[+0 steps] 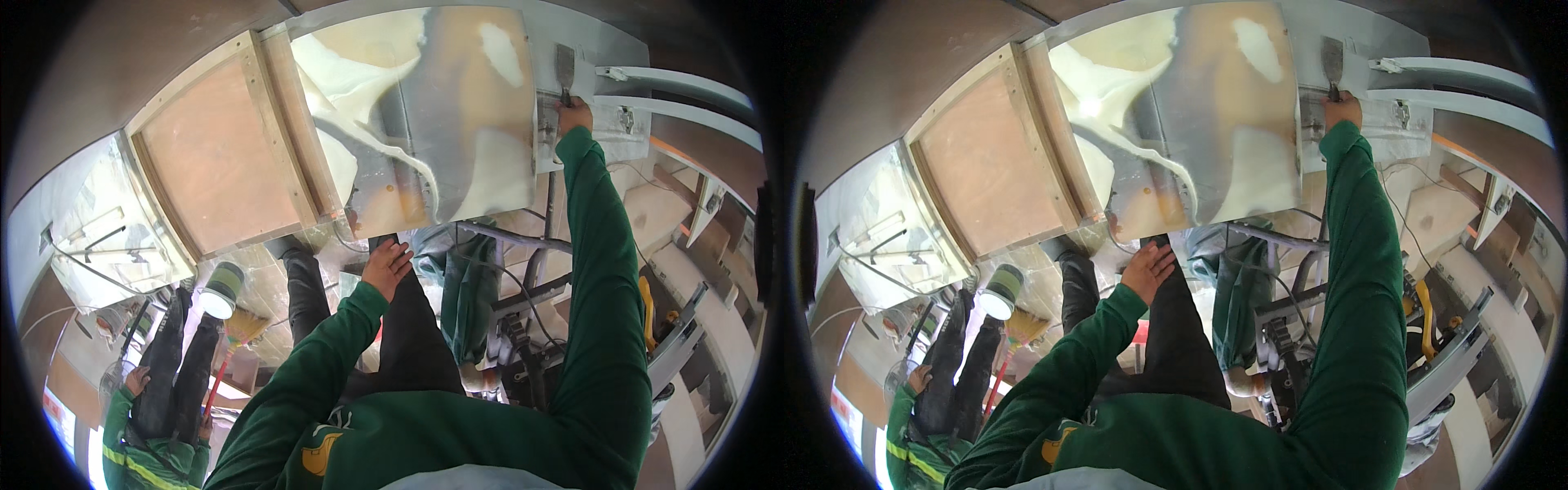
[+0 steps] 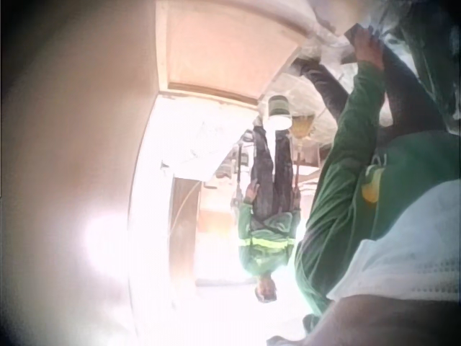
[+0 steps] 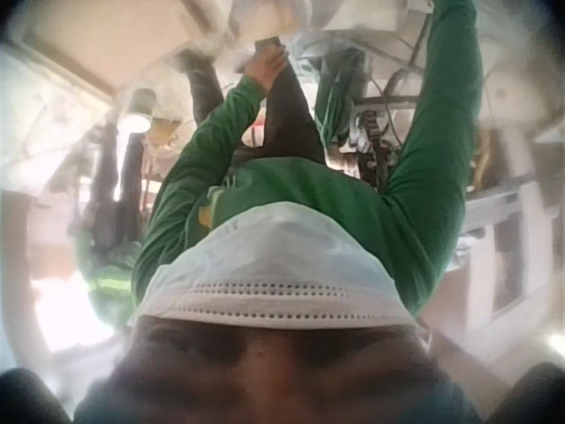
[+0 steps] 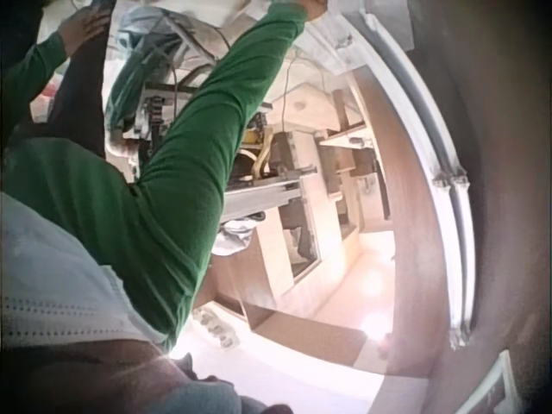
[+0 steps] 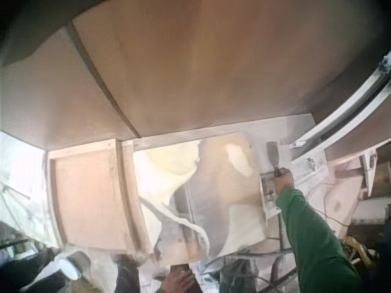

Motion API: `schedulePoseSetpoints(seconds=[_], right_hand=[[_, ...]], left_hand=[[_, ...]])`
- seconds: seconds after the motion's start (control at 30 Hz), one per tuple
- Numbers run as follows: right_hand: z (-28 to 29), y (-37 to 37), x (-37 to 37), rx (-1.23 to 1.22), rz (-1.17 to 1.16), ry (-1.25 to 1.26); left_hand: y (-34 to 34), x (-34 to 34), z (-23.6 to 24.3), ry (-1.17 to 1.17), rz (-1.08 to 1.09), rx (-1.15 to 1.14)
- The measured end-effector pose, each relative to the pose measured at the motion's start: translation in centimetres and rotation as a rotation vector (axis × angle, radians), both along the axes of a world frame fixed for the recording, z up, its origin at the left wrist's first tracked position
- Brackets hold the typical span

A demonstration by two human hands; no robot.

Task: The person positions a white cabinet door onto a wall-mounted frame, aligning it with the existing structure. They use a putty knife to scrape and adjust the edges of the door and frame, then use a broom to sweep dust from the surface. The person continues to scrape and align the door, ensuring it fits correctly.

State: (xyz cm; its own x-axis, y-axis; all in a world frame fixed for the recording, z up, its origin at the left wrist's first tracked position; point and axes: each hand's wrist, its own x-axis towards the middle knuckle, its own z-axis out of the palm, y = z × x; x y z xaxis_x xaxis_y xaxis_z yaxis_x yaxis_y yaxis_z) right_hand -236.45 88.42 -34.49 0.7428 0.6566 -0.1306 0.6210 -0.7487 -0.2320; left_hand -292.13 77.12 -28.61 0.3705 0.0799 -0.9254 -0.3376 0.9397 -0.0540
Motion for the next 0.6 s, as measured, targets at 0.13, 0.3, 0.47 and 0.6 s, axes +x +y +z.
schedulePoseSetpoints(seconds=[0.13, 0.3, 0.47, 0.6], right_hand=[[-1.2, -0.4, 0.7, 0.032, -0.001, -0.064], [-0.2, 0.7, -1.2, -0.036, 0.016, 0.063], [0.9, 1.5, -1.5, -0.157, 0.005, 0.038], [1.3, 1.6, -0.2, -0.034, -0.091, -0.013]], left_hand=[[0.4, 0.4, 0.0, -0.025, -0.012, 0.022], [1.2, 0.9, 0.5, -0.053, -0.03, 0.049], [1.7, 2.0, 1.3, -0.063, -0.047, 0.025], [2.0, 2.6, 1.4, -0.087, -0.027, -0.003]])
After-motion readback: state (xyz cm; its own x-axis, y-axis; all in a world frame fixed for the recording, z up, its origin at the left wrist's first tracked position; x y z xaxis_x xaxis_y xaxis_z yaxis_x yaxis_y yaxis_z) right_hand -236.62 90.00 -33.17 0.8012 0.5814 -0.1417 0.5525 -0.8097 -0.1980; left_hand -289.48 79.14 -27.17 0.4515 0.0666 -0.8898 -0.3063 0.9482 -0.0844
